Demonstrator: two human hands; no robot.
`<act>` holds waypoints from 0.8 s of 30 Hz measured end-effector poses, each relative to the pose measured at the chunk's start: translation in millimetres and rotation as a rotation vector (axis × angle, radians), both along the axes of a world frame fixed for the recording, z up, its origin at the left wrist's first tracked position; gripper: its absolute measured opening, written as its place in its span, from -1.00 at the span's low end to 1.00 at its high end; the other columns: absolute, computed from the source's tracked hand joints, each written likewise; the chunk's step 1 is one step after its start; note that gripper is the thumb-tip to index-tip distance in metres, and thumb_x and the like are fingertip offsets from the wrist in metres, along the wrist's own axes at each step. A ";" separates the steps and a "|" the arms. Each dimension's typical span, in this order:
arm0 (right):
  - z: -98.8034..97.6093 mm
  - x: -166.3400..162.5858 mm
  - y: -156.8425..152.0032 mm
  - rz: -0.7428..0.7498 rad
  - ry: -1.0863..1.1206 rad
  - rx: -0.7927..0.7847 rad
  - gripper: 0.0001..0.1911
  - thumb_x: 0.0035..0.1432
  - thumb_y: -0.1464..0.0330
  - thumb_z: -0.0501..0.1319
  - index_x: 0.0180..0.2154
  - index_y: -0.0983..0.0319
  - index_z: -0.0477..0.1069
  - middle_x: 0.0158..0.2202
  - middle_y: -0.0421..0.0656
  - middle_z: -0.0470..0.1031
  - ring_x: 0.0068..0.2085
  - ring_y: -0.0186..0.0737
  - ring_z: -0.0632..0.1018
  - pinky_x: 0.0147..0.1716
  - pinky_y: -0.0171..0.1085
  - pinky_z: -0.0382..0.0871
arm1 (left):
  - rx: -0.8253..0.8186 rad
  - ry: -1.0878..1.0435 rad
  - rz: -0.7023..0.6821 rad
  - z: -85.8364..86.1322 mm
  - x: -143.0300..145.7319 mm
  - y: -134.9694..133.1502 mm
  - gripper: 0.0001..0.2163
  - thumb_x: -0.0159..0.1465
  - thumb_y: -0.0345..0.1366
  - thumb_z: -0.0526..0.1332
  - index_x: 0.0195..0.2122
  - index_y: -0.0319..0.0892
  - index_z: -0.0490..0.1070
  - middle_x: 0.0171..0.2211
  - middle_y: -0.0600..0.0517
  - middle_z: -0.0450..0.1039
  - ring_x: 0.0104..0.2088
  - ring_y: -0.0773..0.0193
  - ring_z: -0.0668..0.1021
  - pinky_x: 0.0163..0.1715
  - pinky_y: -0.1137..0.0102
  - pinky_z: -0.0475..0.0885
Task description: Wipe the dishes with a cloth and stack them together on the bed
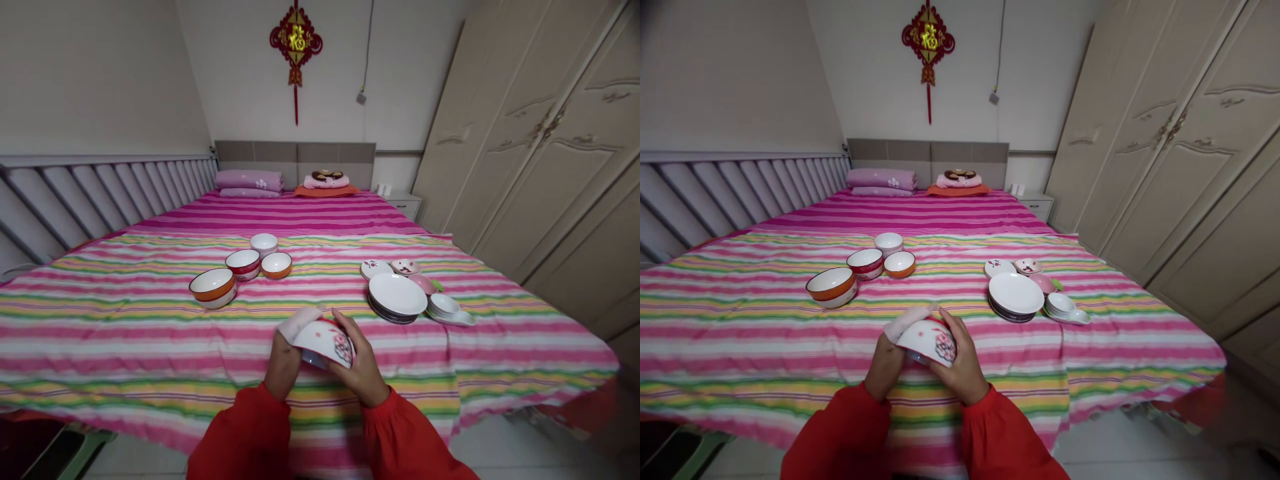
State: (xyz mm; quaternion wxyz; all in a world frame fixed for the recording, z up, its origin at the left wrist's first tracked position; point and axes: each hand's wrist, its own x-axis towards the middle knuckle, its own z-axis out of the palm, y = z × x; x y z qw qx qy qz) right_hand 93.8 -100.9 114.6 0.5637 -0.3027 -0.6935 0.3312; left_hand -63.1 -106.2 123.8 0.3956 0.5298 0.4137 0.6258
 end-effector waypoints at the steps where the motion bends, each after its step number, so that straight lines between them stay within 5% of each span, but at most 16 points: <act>1: 0.4 -2.1 -0.1 -0.012 -0.014 0.017 -0.23 -0.09 0.42 0.33 0.21 0.14 0.26 0.08 -0.04 0.41 0.07 0.01 0.43 0.07 -0.07 0.31 | 0.055 0.105 0.003 3.6 -3.6 -0.5 -0.63 0.00 -0.48 0.15 -0.19 -0.10 0.59 -0.13 -0.01 0.60 0.10 0.06 0.47 0.21 0.16 0.22; 4: -2.4 -8.5 0.1 -0.061 0.042 -0.005 -0.25 -0.09 0.43 0.30 0.20 0.15 0.28 0.07 -0.04 0.41 0.05 0.02 0.44 0.05 -0.06 0.33 | 0.132 0.252 -0.002 8.9 -4.9 -3.8 -0.55 -0.01 -0.52 0.09 -0.16 -0.05 0.59 -0.13 0.03 0.60 0.10 0.10 0.47 0.21 0.18 0.24; 7: -6.1 -10.2 0.0 -0.086 0.157 -0.077 -0.24 -0.08 0.36 0.32 0.21 0.17 0.27 -0.01 -0.04 0.46 -0.04 -0.01 0.49 -0.03 -0.09 0.39 | 0.114 0.181 -0.031 6.5 1.7 -7.5 -0.59 0.06 -0.49 0.10 -0.12 -0.07 0.57 -0.11 0.02 0.59 0.08 0.10 0.49 0.19 0.18 0.27; 12: -2.7 -6.3 -2.6 -0.025 0.368 -0.197 -0.20 -0.09 0.25 0.36 0.22 0.20 0.25 -0.14 -0.07 0.51 -0.16 -0.07 0.54 -0.17 -0.17 0.44 | -0.267 -0.303 -0.005 -7.9 21.5 -10.7 -0.65 0.09 -0.33 0.25 -0.06 -0.15 0.53 -0.24 -0.05 0.62 -0.10 0.01 0.59 -0.12 0.20 0.51; 18: -3.3 -12.4 -1.8 -0.133 0.538 -0.344 -0.30 0.00 0.26 0.31 0.20 0.21 0.28 -0.10 -0.05 0.52 -0.12 -0.05 0.53 -0.11 -0.13 0.42 | -0.502 -0.834 -0.103 -23.0 58.1 -14.3 -0.62 -0.06 -0.26 0.40 -0.20 -0.27 0.53 -0.25 -0.17 0.61 -0.07 -0.05 0.58 -0.03 0.16 0.45; 24: -6.1 -4.3 -2.0 -0.020 0.314 -0.304 -0.33 0.00 0.24 0.34 0.17 0.21 0.33 0.08 -0.02 0.45 0.09 0.06 0.45 0.07 -0.05 0.32 | -0.440 -0.674 -0.007 -19.4 39.3 -10.3 -0.60 -0.01 -0.31 0.37 -0.11 -0.27 0.51 -0.25 -0.14 0.61 -0.06 -0.03 0.58 0.05 0.11 0.39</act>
